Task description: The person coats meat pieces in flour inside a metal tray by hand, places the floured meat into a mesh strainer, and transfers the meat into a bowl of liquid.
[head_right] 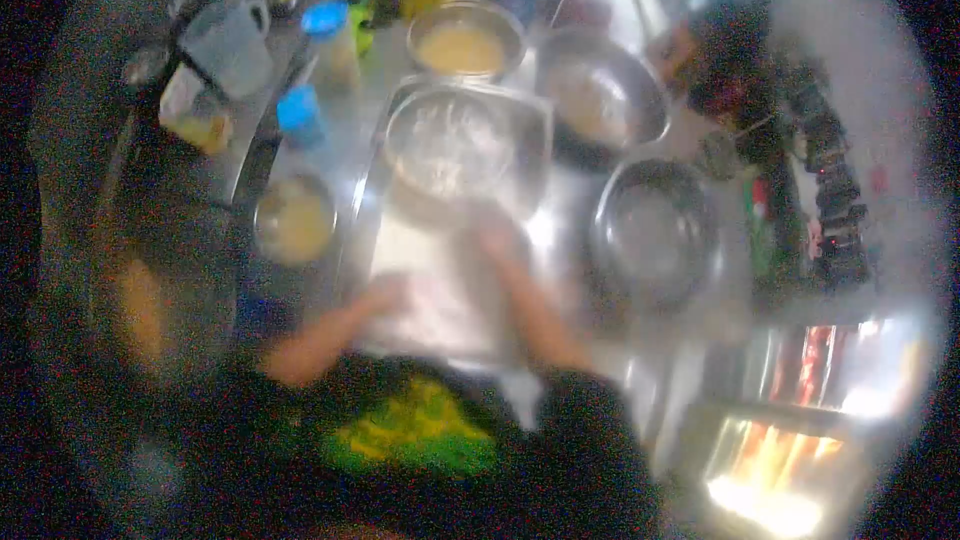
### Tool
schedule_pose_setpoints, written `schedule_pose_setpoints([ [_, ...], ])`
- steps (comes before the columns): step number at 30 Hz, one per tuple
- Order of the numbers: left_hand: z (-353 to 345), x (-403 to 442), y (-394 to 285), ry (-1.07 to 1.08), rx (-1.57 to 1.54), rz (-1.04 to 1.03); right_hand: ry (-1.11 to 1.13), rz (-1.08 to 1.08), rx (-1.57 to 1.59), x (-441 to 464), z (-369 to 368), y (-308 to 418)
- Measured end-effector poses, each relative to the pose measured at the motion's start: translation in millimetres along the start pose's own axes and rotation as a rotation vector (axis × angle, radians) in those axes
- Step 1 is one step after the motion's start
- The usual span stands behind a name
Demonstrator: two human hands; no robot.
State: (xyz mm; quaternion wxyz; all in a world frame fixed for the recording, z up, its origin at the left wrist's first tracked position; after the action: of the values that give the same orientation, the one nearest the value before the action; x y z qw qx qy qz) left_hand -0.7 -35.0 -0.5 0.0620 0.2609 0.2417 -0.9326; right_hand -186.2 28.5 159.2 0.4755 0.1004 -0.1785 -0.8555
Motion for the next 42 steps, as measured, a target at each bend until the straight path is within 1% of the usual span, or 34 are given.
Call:
schedule_pose_setpoints([
  [1,25,-18,-15,0.067,-0.043,-0.003,-0.116,-0.058,-0.162,3,-18,-30],
  [2,52,-38,-32,0.133,-0.085,-0.004,-0.194,-0.035,-0.393,12,-26,-21],
  [3,56,-36,-34,0.097,-0.111,-0.014,-0.285,-0.03,-0.624,19,-34,-11],
  [4,65,-35,-33,0.014,-0.13,-0.033,0.059,-0.172,-0.182,30,-59,-19],
  [6,92,-41,-30,-0.113,-0.096,-0.058,0.248,0.104,0.2,9,-83,29],
  [7,95,-42,-30,-0.027,-0.102,-0.101,0.378,0.21,0.402,-6,-96,52],
  [8,118,-50,-41,-0.033,-0.1,-0.112,0.413,0.338,0.342,-21,-124,60],
  [9,149,-63,-49,0.012,-0.156,-0.037,0.441,0.468,0.29,-38,-155,64],
  [10,162,-70,-49,0.058,-0.213,0.041,0.381,0.583,0.098,-52,-154,77],
  [11,154,-61,-41,0.056,-0.214,0.042,0.382,0.586,0.096,-52,-151,72],
  [12,141,-46,-21,0.008,-0.184,0.109,0.523,0.525,0.17,-54,-122,80],
  [14,166,-59,-34,-0.105,0.024,0.179,0.723,0.572,0.28,-61,-118,72],
  [15,159,-65,-37,-0.107,0.021,0.181,0.727,0.575,0.279,-64,-98,72],
  [16,141,-72,-45,-0.056,0.105,0.157,0.727,0.249,0.206,-56,-64,54],
  [17,131,-76,-53,-0.007,0.19,0.13,0.718,0.085,0.165,-56,-50,44],
  [18,131,-90,-64,0.209,0.092,0.242,0.705,-0.08,0.128,-58,-34,34],
  [19,122,-88,-63,0.211,0.099,0.237,0.751,-0.154,0.13,-68,-39,34],
  [21,81,-75,-50,0.251,-0.098,0.253,0.836,-0.301,0.134,-90,-54,36],
  [23,29,-43,-23,0.429,-0.147,0.205,0.921,-0.441,0.138,-115,-72,34],
  [24,21,-25,-16,0.295,-0.17,0.148,0.913,-0.439,0.139,-120,-85,31],
  [26,-1,-5,0,0.156,-0.185,0.086,0.589,-0.192,0.339,-101,-101,33],
  [28,10,3,-23,0.054,-0.627,-0.249,0.587,-0.171,0.371,-97,-110,26],
  [29,16,2,-25,0.048,-0.619,-0.256,0.597,-0.15,0.409,-96,-116,25],
  [30,36,-14,-31,0.035,-0.788,-0.15,0.489,-0.144,0.339,-94,-142,1],
  [31,50,-26,-34,0.025,-0.96,-0.039,0.49,-0.144,0.337,-93,-125,8],
  [33,44,-23,-27,0.078,-1.031,0.072,0.432,-0.231,0.864,-87,-54,44],
  [34,54,-16,-23,-0.04,-0.922,-0.004,0.356,-0.249,0.765,-83,-37,42],
  [35,65,-13,-23,-0.156,-0.811,-0.079,0.366,-0.253,0.769,-79,-23,47],
  [36,102,-39,-35,-0.171,-0.612,0.046,0.42,-0.356,0.614,-78,-11,44],
  [37,95,-36,-29,-0.167,-0.613,0.049,0.469,-0.454,0.456,-80,-7,38],
  [38,94,-32,-30,-0.212,-0.305,0.008,0.487,-0.451,0.247,-78,-13,32],
  [39,96,-30,-35,-0.257,0.005,-0.033,0.485,-0.449,0.245,-78,-17,31],
  [41,147,-72,-70,-0.013,-0.008,0.089,0.689,-0.097,0.043,-77,-37,61],
  [42,144,-71,-75,-0.094,-0.127,-0.055,0.718,-0.03,0.031,-74,19,102],
])
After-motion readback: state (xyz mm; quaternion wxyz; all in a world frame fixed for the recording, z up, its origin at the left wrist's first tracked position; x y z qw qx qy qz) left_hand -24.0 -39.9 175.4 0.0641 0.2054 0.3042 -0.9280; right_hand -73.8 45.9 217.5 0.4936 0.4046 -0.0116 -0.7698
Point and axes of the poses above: each hand's wrist, its own x-axis towards the middle knuckle, its own z-axis out of the back of the hand, y = z × x, the point moved 10 cm from there along x, towards the middle knuckle, and after that the axes turned 5 degrees about y, right-handed, at the moved point
